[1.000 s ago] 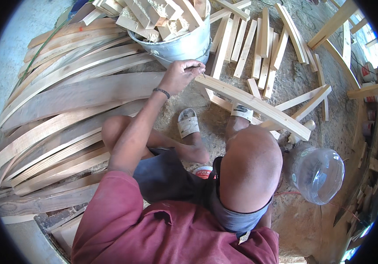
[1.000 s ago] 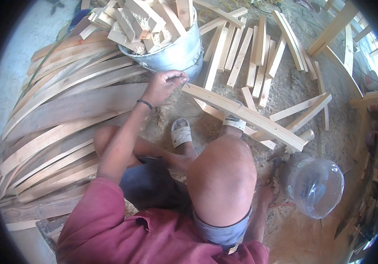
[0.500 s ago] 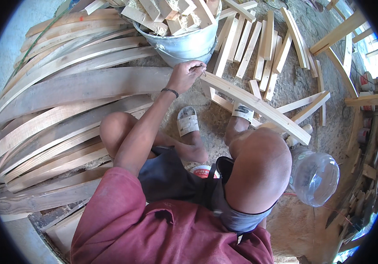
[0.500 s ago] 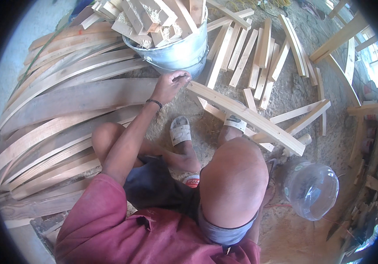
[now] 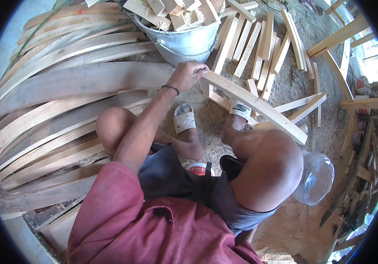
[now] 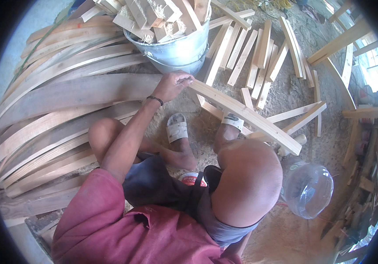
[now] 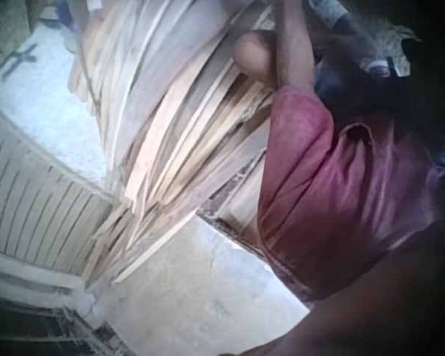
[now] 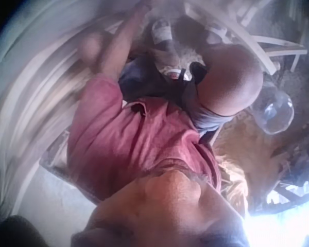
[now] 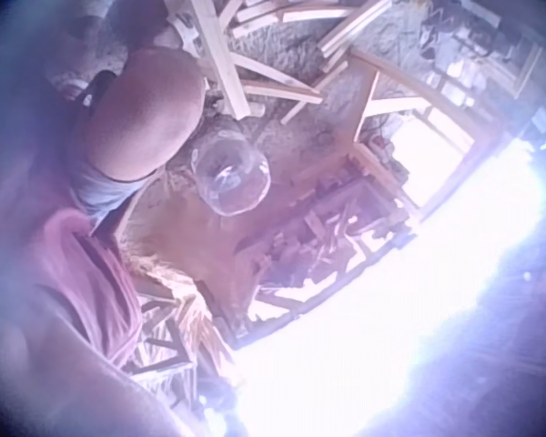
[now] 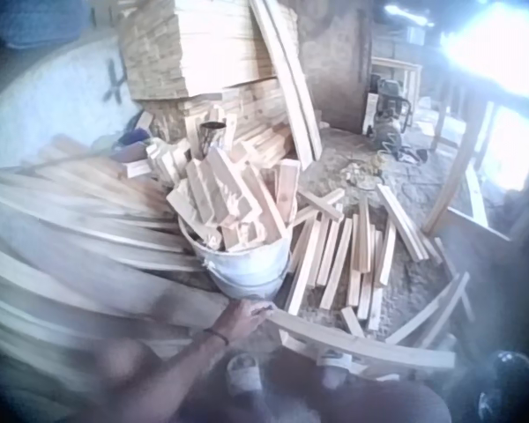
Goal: The person assembles wooden furniture components by applying glue, positioning wooden slats, and driving nails into the joints using a hammer.
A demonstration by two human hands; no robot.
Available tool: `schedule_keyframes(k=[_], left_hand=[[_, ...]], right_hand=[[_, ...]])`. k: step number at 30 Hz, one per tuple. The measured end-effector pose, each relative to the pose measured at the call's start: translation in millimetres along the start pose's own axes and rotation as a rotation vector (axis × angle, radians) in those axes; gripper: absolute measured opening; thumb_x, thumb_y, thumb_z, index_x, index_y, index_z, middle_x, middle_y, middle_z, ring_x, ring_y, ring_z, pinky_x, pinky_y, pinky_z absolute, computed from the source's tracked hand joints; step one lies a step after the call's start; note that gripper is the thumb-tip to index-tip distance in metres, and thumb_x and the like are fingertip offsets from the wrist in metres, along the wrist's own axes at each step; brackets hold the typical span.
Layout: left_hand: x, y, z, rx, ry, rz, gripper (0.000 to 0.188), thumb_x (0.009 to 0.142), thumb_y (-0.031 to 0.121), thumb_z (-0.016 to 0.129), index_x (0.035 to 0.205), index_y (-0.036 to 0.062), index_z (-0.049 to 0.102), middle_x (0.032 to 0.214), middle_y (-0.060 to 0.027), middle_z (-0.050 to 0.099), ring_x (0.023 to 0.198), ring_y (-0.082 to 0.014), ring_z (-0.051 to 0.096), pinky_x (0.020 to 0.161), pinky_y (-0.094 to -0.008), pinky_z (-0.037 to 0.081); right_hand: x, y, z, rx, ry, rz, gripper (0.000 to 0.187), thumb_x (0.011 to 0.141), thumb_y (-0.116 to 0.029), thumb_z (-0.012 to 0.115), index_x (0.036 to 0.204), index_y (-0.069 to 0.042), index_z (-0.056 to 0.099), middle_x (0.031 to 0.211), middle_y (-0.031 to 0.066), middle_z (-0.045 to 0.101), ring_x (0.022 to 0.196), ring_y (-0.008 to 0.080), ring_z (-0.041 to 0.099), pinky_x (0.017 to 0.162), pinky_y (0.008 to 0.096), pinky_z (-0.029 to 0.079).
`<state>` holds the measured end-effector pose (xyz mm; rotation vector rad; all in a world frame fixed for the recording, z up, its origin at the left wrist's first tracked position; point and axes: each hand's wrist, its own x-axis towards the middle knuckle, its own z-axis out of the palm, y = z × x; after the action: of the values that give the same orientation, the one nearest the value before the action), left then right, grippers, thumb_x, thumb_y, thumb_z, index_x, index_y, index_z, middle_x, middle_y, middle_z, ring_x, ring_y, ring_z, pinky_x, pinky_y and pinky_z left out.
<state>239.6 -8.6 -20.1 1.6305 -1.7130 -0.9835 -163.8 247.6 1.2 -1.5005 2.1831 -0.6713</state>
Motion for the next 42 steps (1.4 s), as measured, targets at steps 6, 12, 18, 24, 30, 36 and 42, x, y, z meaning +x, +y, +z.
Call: schedule_keyframes(k=[6,12,18,24,30,36,42], left_hand=[[-1.7,-20.8,11.8,0.062,-0.076,0.173,0.067,0.084,0.015,0.078,0.145,0.0126,0.049,0.143,-0.0133,0.056,0.126,-0.0281,0.058,0.107,-0.0390,0.048],[13.2,-25.3,1.7,0.157,-0.217,0.201,0.068,0.079,0.012,0.080,0.141,0.0108,0.051,0.131,-0.0136,0.064,0.118,-0.0304,0.063,0.103,-0.0421,0.050],[31.7,-45.0,-5.4,0.191,-0.313,0.254,0.062,0.078,0.016,0.081,0.134,0.0104,0.055,0.124,-0.0123,0.068,0.111,-0.0287,0.066,0.098,-0.0429,0.052],[36.7,-40.0,-12.1,0.224,-0.350,0.407,0.066,0.079,0.028,0.082,0.136,0.0079,0.054,0.121,-0.0149,0.070,0.111,-0.0309,0.068,0.097,-0.0446,0.055],[44.6,-62.8,-12.1,0.218,-0.357,0.520,0.055,0.084,0.034,0.077,0.130,0.0112,0.058,0.118,-0.0114,0.071,0.109,-0.0305,0.068,0.095,-0.0434,0.054],[49.2,-63.7,-7.5,0.212,-0.343,0.552,0.053,0.084,0.033,0.077,0.128,0.0091,0.061,0.120,-0.0145,0.069,0.109,-0.0338,0.068,0.096,-0.0437,0.054],[45.1,-64.5,-7.0,0.168,-0.330,0.507,0.060,0.081,0.028,0.080,0.135,0.0102,0.060,0.125,-0.0139,0.067,0.113,-0.0320,0.066,0.102,-0.0442,0.052]], right_hand=[[-10.1,35.2,-64.5,0.524,0.248,0.040,0.032,0.083,-0.032,0.053,0.076,-0.001,0.054,0.055,0.0099,0.050,0.046,0.0179,0.046,0.042,0.0314,0.036],[12.4,-51.9,-184.5,1.043,0.373,-0.171,0.029,0.093,-0.031,0.054,0.086,-0.003,0.057,0.059,0.0077,0.048,0.046,0.0160,0.044,0.040,0.0290,0.036],[22.8,-109.9,-186.2,1.172,0.250,-0.445,0.021,0.102,-0.023,0.051,0.102,-0.003,0.055,0.062,0.0022,0.044,0.044,0.0077,0.034,0.038,0.0203,0.032],[28.8,-129.4,-143.4,1.150,-0.105,-0.523,0.021,0.102,-0.020,0.050,0.107,0.000,0.054,0.062,0.0048,0.048,0.041,0.0104,0.038,0.037,0.0235,0.035],[24.4,-147.9,-113.3,0.939,-0.117,-0.424,0.033,0.101,-0.026,0.055,0.113,0.005,0.052,0.059,0.0046,0.047,0.042,0.0121,0.044,0.034,0.0249,0.036],[27.8,-187.7,-73.1,0.938,-0.133,-0.408,0.040,0.099,-0.029,0.060,0.116,0.005,0.052,0.059,0.0051,0.049,0.040,0.0112,0.044,0.034,0.0244,0.038],[53.6,-230.7,-55.4,0.568,-0.446,-0.274,0.032,0.101,-0.020,0.052,0.116,0.008,0.054,0.053,-0.0013,0.046,0.040,0.0051,0.041,0.037,0.0204,0.031]])
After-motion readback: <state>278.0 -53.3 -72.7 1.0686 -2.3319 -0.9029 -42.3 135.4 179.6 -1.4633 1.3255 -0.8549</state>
